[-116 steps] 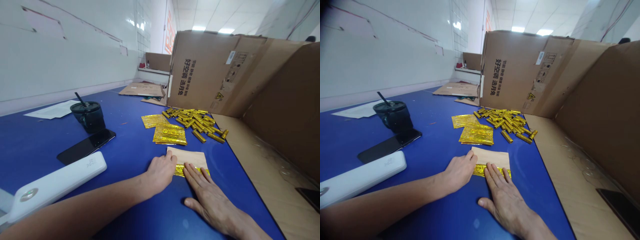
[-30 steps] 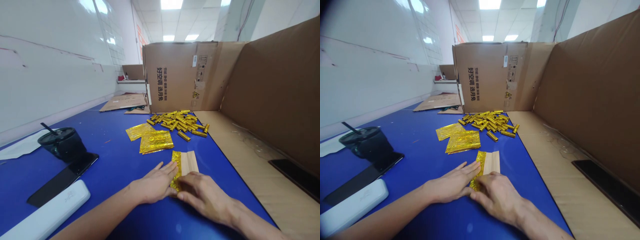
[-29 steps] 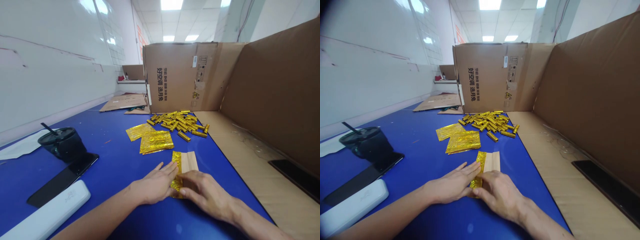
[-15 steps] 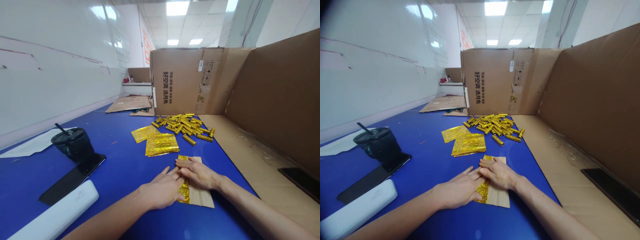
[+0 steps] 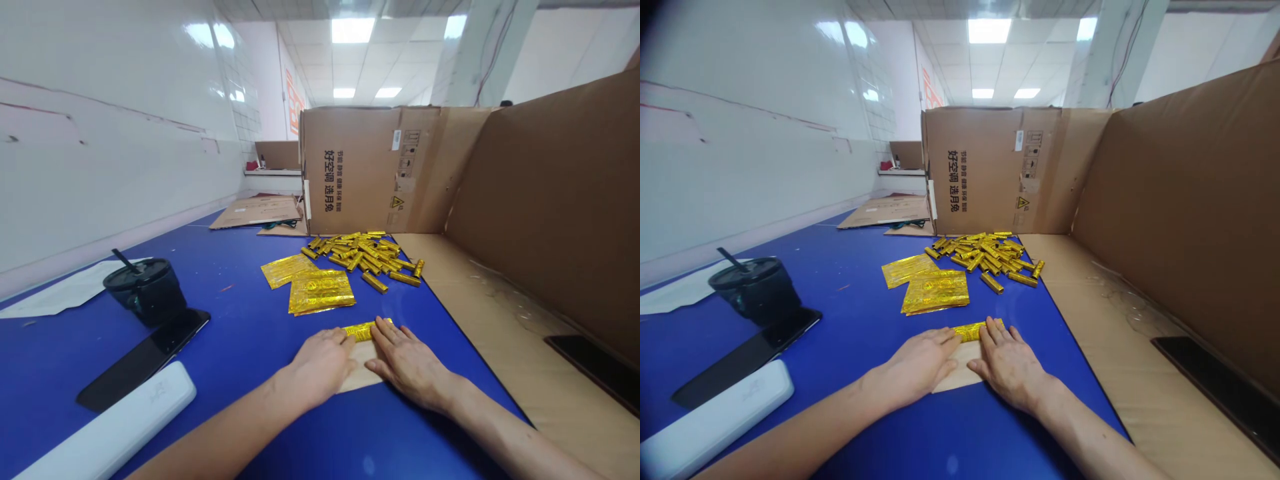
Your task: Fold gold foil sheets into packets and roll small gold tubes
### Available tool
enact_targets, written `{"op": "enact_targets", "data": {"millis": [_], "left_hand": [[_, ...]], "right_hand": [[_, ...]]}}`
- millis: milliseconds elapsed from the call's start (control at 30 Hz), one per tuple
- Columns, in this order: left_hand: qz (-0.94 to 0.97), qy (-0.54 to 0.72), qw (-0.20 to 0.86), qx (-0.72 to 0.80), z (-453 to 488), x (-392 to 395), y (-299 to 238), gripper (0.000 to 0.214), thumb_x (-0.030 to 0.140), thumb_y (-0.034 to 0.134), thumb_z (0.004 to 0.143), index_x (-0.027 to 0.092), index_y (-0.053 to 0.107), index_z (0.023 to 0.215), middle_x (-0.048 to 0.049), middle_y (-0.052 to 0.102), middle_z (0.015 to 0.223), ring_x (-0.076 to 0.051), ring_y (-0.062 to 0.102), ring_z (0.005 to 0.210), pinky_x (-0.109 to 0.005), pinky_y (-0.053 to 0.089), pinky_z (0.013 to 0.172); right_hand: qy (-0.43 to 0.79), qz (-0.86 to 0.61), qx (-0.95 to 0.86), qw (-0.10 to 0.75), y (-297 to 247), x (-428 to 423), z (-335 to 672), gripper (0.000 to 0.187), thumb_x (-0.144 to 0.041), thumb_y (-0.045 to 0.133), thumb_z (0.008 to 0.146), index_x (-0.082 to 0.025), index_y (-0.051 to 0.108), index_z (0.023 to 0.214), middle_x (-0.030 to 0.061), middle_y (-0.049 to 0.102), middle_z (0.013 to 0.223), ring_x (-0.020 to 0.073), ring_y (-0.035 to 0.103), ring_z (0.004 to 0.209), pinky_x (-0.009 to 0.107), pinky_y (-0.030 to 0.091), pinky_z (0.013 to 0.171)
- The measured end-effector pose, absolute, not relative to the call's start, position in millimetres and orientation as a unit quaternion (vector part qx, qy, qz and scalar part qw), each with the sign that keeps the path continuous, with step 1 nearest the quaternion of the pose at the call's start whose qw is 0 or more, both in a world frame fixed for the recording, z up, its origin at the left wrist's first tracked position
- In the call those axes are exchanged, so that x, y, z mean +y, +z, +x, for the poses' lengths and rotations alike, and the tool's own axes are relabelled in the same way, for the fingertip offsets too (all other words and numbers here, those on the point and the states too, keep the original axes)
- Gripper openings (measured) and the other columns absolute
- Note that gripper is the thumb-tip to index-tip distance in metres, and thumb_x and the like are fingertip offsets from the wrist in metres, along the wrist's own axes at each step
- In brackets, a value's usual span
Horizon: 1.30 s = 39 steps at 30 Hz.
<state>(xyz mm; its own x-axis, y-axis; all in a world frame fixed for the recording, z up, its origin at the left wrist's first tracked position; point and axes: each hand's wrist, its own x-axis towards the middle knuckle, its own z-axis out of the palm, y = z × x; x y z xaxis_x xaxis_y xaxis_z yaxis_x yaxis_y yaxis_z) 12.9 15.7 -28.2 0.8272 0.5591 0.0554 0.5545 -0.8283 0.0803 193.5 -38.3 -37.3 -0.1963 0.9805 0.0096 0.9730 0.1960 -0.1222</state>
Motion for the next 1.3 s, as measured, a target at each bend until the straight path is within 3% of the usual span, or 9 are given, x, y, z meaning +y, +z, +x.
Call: {"op": "enact_targets", "data": {"millis": [100,300,533,667,767,967,1067,1167,1300], "left_hand": [[0.95,0.039,0.027,0.309,15.7,11.4,-35.5,0.042,0.035,0.038,0.081,0.011,0.048,0.114,-0.0148,0.048,0.118,-0.028,0.043,0.109,-0.037,0.034,0.09],[0.955,0.01,0.051,0.291,17.1,11.5,-35.0,0.051,0.032,0.044,0.078,0.005,0.041,0.12,-0.0184,0.042,0.123,-0.028,0.037,0.115,-0.035,0.027,0.097],[0.95,0.017,0.045,0.31,13.8,7.4,-29.8,0.044,0.035,0.041,0.081,0.008,0.045,0.115,-0.0182,0.042,0.123,-0.029,0.038,0.113,-0.038,0.029,0.094],[0.949,-0.001,0.115,0.292,4.2,9.4,-20.8,0.069,0.053,0.054,0.067,0.011,0.039,0.119,-0.017,0.036,0.129,-0.029,0.03,0.12,-0.038,0.027,0.096],[0.948,-0.015,0.152,0.278,-2.4,13.1,-17.4,0.086,0.06,0.059,0.056,0.008,0.035,0.12,-0.0209,0.028,0.132,-0.029,0.026,0.122,-0.036,0.027,0.097],[0.945,0.0,0.157,0.287,-4.4,15.4,-18.1,0.065,0.045,0.055,0.067,0.01,0.038,0.119,-0.0177,0.032,0.131,-0.026,0.028,0.121,-0.035,0.027,0.098],[0.938,0.018,0.179,0.295,-3.8,16.9,-17.7,0.048,0.039,0.049,0.074,0.013,0.044,0.115,-0.0139,0.036,0.13,-0.024,0.031,0.12,-0.036,0.028,0.097],[0.928,0.047,0.209,0.304,-1.2,19.2,-18.2,0.035,0.04,0.041,0.081,0.017,0.052,0.105,-0.0091,0.042,0.127,-0.022,0.036,0.118,-0.036,0.031,0.095],[0.917,0.1,0.207,0.326,5.5,20.5,-22.7,0.036,0.032,0.029,0.087,0.015,0.059,0.096,-0.0073,0.053,0.117,-0.019,0.042,0.113,-0.034,0.03,0.096]], "right_hand": [[0.064,-0.631,-0.772,0.041,-30.6,-41.1,183.5,0.066,-0.052,0.033,0.081,-0.005,0.034,0.127,0.0214,0.028,0.134,0.0274,0.022,0.124,0.047,0.017,0.099],[0.123,-0.547,-0.824,0.077,-28.2,-41.8,169.6,0.068,-0.055,0.027,0.082,-0.01,0.022,0.133,0.0149,0.024,0.137,0.0229,0.016,0.126,0.042,0.015,0.102],[0.111,-0.614,-0.779,0.064,-36.2,-37.0,205.3,0.068,-0.056,0.023,0.082,-0.009,0.027,0.131,0.0152,0.022,0.138,0.023,0.016,0.126,0.043,0.014,0.102],[0.144,-0.597,-0.785,0.076,-38.3,-37.7,220.4,0.085,-0.062,0.043,0.07,-0.008,0.023,0.132,0.0169,0.019,0.138,0.0234,0.013,0.127,0.042,0.008,0.103],[0.194,-0.577,-0.789,0.086,-34.9,-41.7,227.6,0.091,-0.058,0.059,0.058,-0.011,0.028,0.13,0.0152,0.019,0.139,0.0248,0.012,0.127,0.042,0.004,0.104],[0.258,-0.572,-0.771,0.111,-22.8,-47.1,232.9,0.048,-0.033,0.058,0.067,-0.018,0.048,0.112,0.0107,0.02,0.139,0.0237,0.009,0.127,0.043,0.004,0.103],[0.285,-0.558,-0.766,0.14,-21.5,-45.7,233.9,0.031,-0.035,0.049,0.076,-0.019,0.054,0.103,0.0104,0.026,0.137,0.0208,0.012,0.127,0.043,0.004,0.103],[0.31,-0.545,-0.759,0.173,-22.4,-43.9,235.3,0.033,-0.043,0.039,0.082,-0.02,0.06,0.091,0.0086,0.036,0.132,0.0201,0.017,0.126,0.043,0.005,0.102],[0.312,-0.547,-0.747,0.212,-26.9,-42.1,235.1,0.038,-0.046,0.034,0.084,-0.02,0.061,0.083,0.0082,0.044,0.127,0.0208,0.024,0.124,0.043,0.011,0.102]]}}
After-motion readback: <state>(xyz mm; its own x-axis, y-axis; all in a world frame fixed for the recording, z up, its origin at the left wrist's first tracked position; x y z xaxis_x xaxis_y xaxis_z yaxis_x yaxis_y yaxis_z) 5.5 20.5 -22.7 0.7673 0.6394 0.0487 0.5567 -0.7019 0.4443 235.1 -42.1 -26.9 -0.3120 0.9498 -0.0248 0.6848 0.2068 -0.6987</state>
